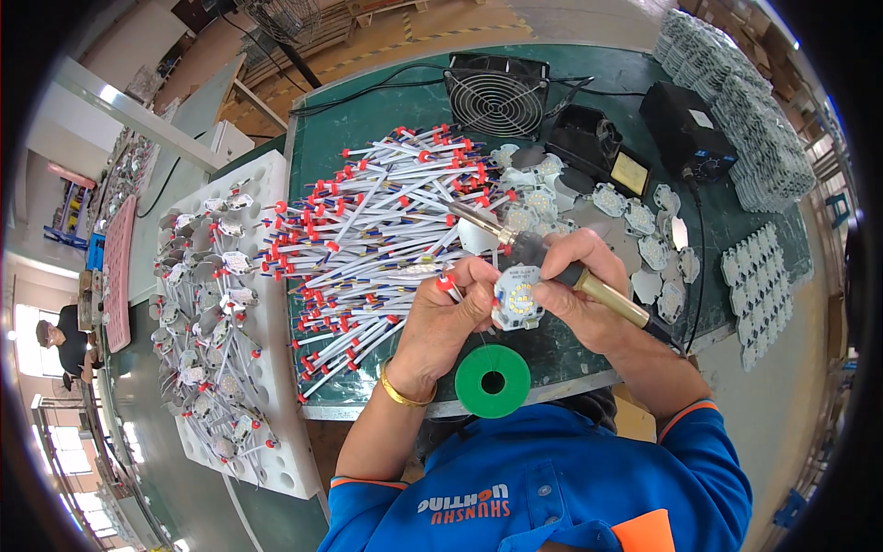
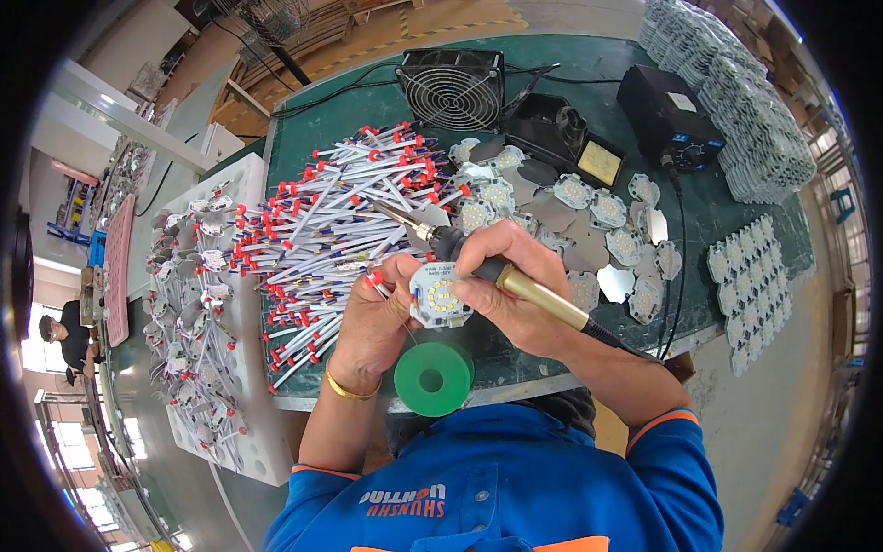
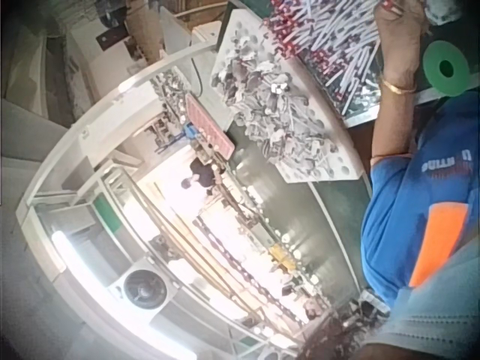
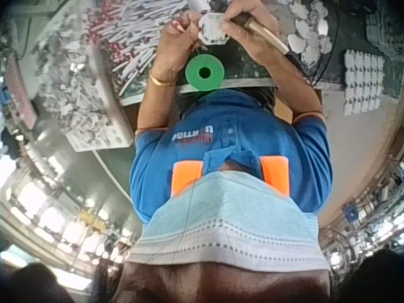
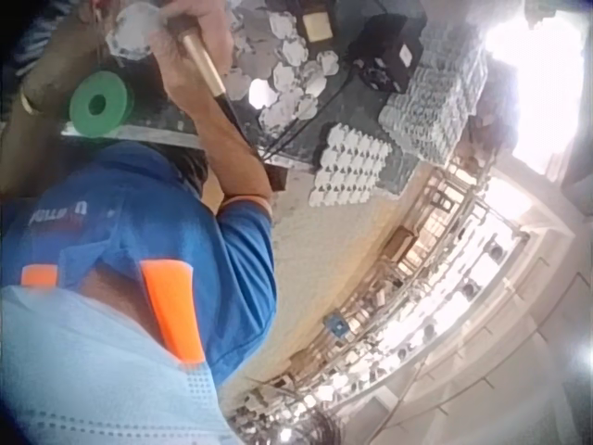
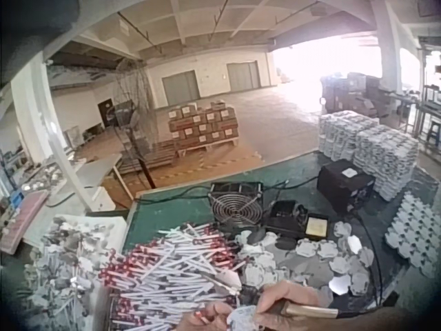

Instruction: The person solders wires onto LED circuit boards using a soldering iron, moves a tray of assembled LED boards across the table, and solders more wires to LED circuit boards.

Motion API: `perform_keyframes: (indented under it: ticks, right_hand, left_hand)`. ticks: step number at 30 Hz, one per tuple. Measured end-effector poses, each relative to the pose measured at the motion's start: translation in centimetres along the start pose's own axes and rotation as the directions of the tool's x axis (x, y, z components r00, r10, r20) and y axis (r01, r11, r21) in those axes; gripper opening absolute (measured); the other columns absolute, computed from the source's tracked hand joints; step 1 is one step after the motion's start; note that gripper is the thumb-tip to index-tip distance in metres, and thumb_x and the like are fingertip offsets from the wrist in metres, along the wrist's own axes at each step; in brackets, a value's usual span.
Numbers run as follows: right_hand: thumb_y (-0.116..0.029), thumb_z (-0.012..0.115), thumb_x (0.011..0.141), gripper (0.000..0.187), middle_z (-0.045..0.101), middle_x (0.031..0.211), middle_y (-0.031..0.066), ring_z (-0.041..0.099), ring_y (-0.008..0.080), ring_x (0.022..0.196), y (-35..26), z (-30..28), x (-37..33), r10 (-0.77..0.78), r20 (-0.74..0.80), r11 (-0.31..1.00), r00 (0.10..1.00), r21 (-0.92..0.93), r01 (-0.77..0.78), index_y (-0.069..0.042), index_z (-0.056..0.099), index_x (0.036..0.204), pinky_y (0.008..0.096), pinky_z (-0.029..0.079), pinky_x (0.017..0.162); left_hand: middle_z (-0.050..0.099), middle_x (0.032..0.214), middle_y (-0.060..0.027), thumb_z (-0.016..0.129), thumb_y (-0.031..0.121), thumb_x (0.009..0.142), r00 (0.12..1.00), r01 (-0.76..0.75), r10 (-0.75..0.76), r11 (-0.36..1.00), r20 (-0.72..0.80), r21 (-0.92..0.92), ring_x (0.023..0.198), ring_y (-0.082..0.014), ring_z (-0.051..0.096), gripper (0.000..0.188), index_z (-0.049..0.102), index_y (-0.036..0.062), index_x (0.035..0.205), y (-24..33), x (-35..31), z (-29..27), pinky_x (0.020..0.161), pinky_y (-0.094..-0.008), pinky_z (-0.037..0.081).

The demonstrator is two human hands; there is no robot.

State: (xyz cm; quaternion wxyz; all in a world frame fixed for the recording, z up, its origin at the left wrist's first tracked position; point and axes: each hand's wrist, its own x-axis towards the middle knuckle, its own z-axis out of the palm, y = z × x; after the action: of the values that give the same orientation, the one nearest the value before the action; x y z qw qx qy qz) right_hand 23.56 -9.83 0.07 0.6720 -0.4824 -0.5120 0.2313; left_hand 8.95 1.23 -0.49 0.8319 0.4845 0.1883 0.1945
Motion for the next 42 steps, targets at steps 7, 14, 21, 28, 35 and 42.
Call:
perform_keyframes:
  ticks: [7, 14, 21, 28, 35, 42]
  right_hand:
    - [-0.005, 0.067, 0.077, 0.017, 0.055, 0.078, 0.0069, 0.053, 0.0164, 0.068, -0.7, 0.1, 0.8, -0.154, -0.058, 0.958, 0.986, -0.254, 0.135, -0.004, 0.053, 0.087, 0.0263, 0.043, 0.063]
    - [-0.002, 0.064, 0.076, 0.017, 0.060, 0.074, 0.0093, 0.057, 0.0219, 0.060, 0.9, 0.3, 1.1, -0.208, -0.102, 0.902, 0.973, -0.405, 0.150, -0.006, 0.054, 0.089, 0.0303, 0.044, 0.053]
    - [-0.011, 0.058, 0.077, 0.029, 0.060, 0.094, 0.0147, 0.055, 0.0332, 0.098, 2.7, 1.4, 1.4, -0.200, 0.258, 0.585, 0.945, -0.743, 0.326, -0.009, 0.045, 0.103, 0.0427, 0.039, 0.086]
    - [-0.011, 0.048, 0.080, 0.021, 0.060, 0.094, 0.0150, 0.055, 0.0289, 0.100, 5.5, 1.9, 1.8, -0.221, 0.300, 0.459, 0.928, -0.808, 0.370, -0.010, 0.049, 0.101, 0.0395, 0.038, 0.091]
    - [-0.006, 0.056, 0.071, 0.022, 0.056, 0.070, 0.0071, 0.057, 0.0229, 0.066, 5.1, 0.9, 1.9, -0.396, 0.216, 0.437, 0.893, -0.810, 0.390, -0.007, 0.053, 0.092, 0.0345, 0.044, 0.065]
    - [0.007, 0.062, 0.058, 0.034, 0.055, 0.069, 0.0111, 0.055, 0.0278, 0.061, 4.1, 0.4, 2.2, -0.554, -0.033, 0.520, 0.832, -0.794, 0.314, -0.004, 0.052, 0.090, 0.0363, 0.043, 0.057]
  left_hand:
    - [0.051, 0.071, 0.0022, 0.053, 0.026, 0.090, 0.995, 0.018, -0.010, 0.996, -0.099, 0.085, 0.060, -0.0058, 0.047, 0.022, 0.055, 0.0047, 0.092, 0.2, 0.2, 0.6, 0.054, -0.0207, 0.039]
    - [0.048, 0.075, 0.0012, 0.058, 0.018, 0.087, 0.952, -0.278, 0.233, 0.931, -0.199, -0.236, 0.059, -0.0063, 0.040, 0.015, 0.053, 0.0059, 0.095, 1.0, 0.5, -1.9, 0.051, -0.0219, 0.033]
    - [0.052, 0.080, -0.0018, 0.055, 0.012, 0.088, 0.963, -0.206, 0.183, 0.973, -0.200, -0.102, 0.063, -0.0071, 0.047, 0.017, 0.055, 0.0036, 0.103, 1.4, 0.2, -1.7, 0.052, -0.0188, 0.036]
    - [0.061, 0.083, -0.0059, 0.056, 0.012, 0.087, 0.893, -0.200, 0.293, 0.938, -0.342, 0.283, 0.055, -0.0031, 0.046, 0.020, 0.059, 0.0009, 0.103, 2.6, -0.1, -1.6, 0.046, -0.0157, 0.033]
    - [0.064, 0.085, -0.0070, 0.053, 0.010, 0.087, 0.924, -0.110, 0.315, 0.761, -0.217, 0.639, 0.057, -0.0057, 0.052, 0.021, 0.059, -0.0012, 0.104, 3.1, 1.8, -0.9, 0.050, -0.0195, 0.042]
    - [0.065, 0.077, -0.0079, 0.057, 0.011, 0.081, 0.911, -0.101, 0.409, 0.366, -0.062, 0.925, 0.053, -0.0109, 0.054, 0.021, 0.063, -0.0001, 0.098, 2.1, 6.6, -1.3, 0.050, -0.0244, 0.044]
